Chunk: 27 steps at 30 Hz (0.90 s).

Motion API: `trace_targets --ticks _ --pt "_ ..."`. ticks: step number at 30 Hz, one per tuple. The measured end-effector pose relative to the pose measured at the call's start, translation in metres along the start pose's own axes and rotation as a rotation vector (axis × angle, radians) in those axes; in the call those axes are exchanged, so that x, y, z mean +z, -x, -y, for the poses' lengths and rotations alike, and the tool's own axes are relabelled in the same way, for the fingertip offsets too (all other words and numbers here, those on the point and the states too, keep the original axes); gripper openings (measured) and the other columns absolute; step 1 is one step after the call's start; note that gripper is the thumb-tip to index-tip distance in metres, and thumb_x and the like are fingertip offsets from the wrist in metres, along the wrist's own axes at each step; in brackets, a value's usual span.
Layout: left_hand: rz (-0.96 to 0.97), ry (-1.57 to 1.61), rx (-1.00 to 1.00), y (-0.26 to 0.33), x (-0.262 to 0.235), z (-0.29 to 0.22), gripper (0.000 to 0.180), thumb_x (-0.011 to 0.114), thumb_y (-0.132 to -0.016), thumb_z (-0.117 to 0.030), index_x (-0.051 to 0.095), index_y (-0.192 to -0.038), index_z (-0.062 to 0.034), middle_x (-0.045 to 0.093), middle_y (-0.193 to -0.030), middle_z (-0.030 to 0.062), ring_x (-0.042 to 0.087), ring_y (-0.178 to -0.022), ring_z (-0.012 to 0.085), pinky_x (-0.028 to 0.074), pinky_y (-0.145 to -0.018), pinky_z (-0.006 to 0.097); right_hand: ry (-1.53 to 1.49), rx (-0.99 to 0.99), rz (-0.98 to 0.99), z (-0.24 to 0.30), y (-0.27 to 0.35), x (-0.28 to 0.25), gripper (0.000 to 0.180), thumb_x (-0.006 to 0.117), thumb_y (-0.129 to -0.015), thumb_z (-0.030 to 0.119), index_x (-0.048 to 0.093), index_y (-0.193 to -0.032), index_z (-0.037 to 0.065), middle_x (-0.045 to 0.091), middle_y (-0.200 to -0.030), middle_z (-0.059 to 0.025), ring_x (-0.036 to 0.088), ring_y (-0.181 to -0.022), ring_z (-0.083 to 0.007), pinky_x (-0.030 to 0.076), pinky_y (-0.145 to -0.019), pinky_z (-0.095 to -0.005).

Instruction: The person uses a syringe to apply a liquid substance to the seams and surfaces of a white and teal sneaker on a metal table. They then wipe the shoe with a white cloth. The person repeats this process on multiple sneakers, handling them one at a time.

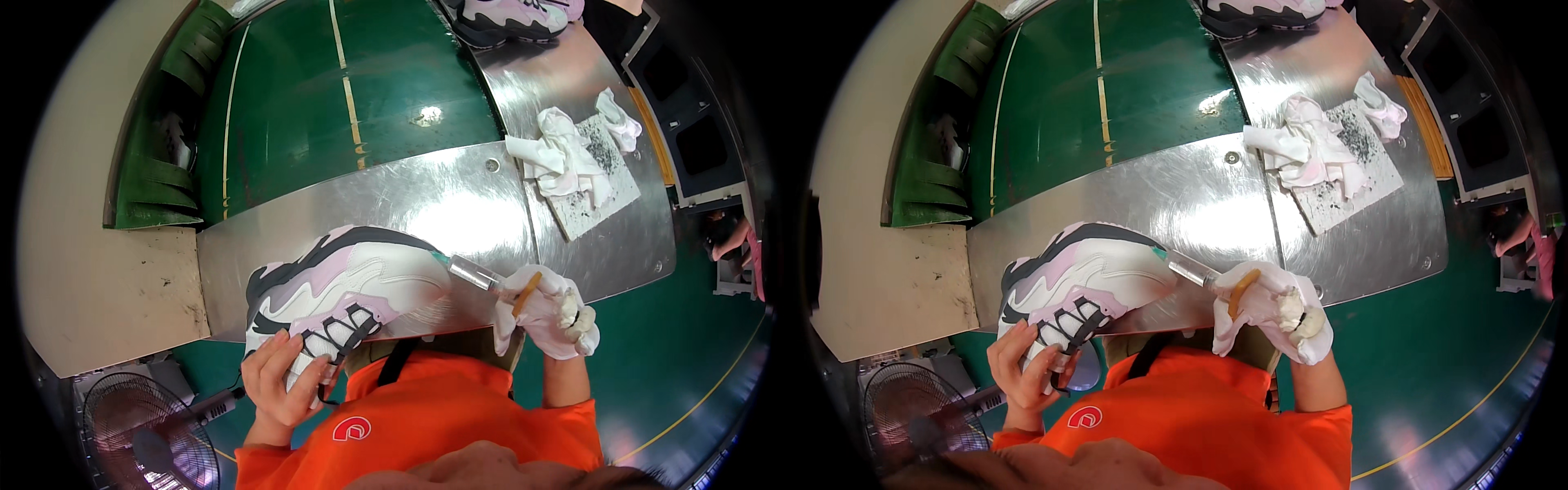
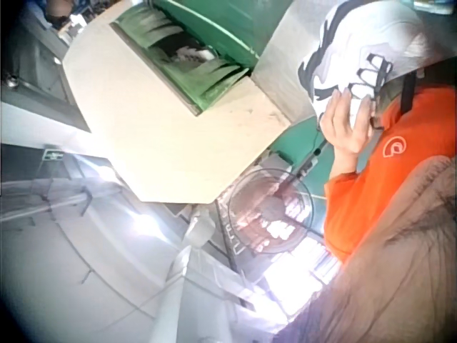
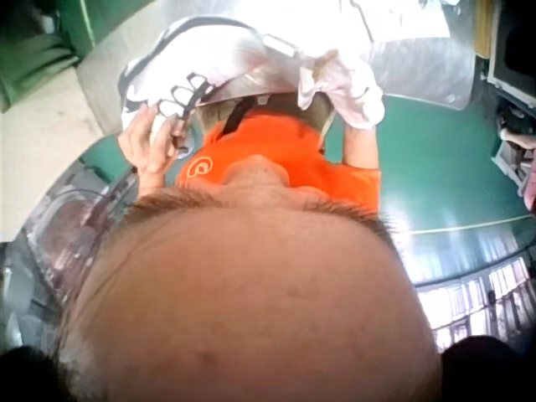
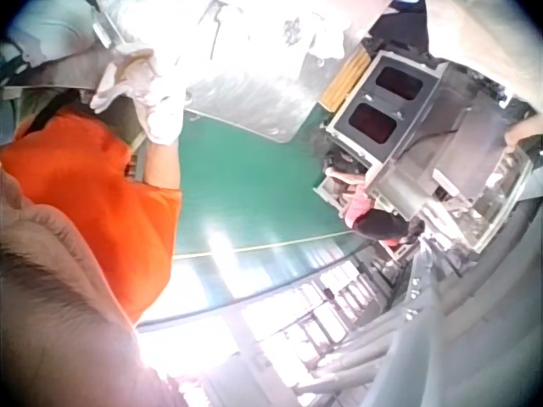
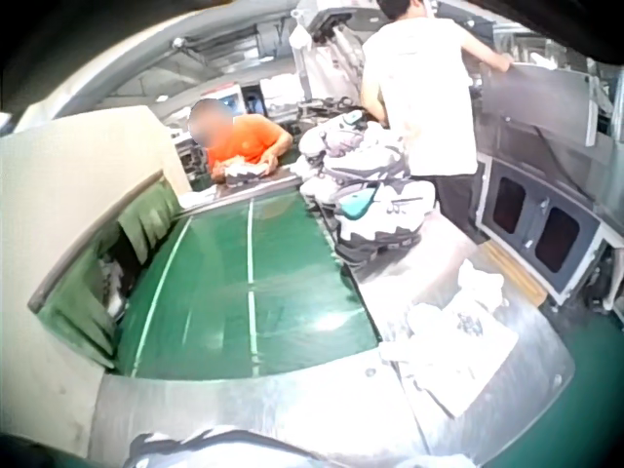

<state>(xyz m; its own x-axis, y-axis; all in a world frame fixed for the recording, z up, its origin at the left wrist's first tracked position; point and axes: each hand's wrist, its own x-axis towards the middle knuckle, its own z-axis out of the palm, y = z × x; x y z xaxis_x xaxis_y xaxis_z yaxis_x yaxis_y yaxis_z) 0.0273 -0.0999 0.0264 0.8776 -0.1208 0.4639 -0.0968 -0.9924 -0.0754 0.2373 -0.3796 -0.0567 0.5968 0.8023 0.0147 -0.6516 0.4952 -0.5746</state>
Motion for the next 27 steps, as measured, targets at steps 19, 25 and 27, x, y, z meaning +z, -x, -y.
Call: trace_targets --ticks 19,25,27 --pt "-0.008 -0.016 -0.012 0.007 0.002 -0.009 0.037 0.085 -0.068 -0.019 0.068 -0.101 -0.0173 0.06 -0.115 0.0117 0.062 -0.098 0.0324 0.051 -0.081 0.038 -0.08 -0.093 -0.078 -0.022 0.026 0.017 0.111 0.087 -0.056 0.056 0.044 -0.13 -0.014 0.061 -0.091 -0.0226 0.067 -0.077 -0.0342 0.059 -0.068 -0.0411" --pt "-0.022 -0.016 0.004 0.006 0.003 -0.009 0.039 0.082 -0.064 -0.016 0.069 -0.101 -0.0159 0.062 -0.111 0.013 0.062 -0.099 0.0325 0.054 -0.081 0.038 -0.011 -0.083 -0.117 -0.011 0.028 0.041 0.098 0.086 -0.065 0.047 0.044 -0.132 -0.011 0.062 -0.094 -0.0217 0.068 -0.081 -0.0313 0.059 -0.072 -0.0395" --pt "-0.007 -0.013 0.0 0.005 0.001 -0.009 0.039 0.081 -0.063 -0.016 0.069 -0.101 -0.0154 0.063 -0.111 0.0133 0.062 -0.098 0.0325 0.053 -0.081 0.038 0.05 -0.062 -0.137 -0.007 0.029 0.051 0.089 0.085 -0.07 0.039 0.045 -0.132 -0.01 0.063 -0.096 -0.02 0.069 -0.083 -0.0294 0.059 -0.074 -0.0381"
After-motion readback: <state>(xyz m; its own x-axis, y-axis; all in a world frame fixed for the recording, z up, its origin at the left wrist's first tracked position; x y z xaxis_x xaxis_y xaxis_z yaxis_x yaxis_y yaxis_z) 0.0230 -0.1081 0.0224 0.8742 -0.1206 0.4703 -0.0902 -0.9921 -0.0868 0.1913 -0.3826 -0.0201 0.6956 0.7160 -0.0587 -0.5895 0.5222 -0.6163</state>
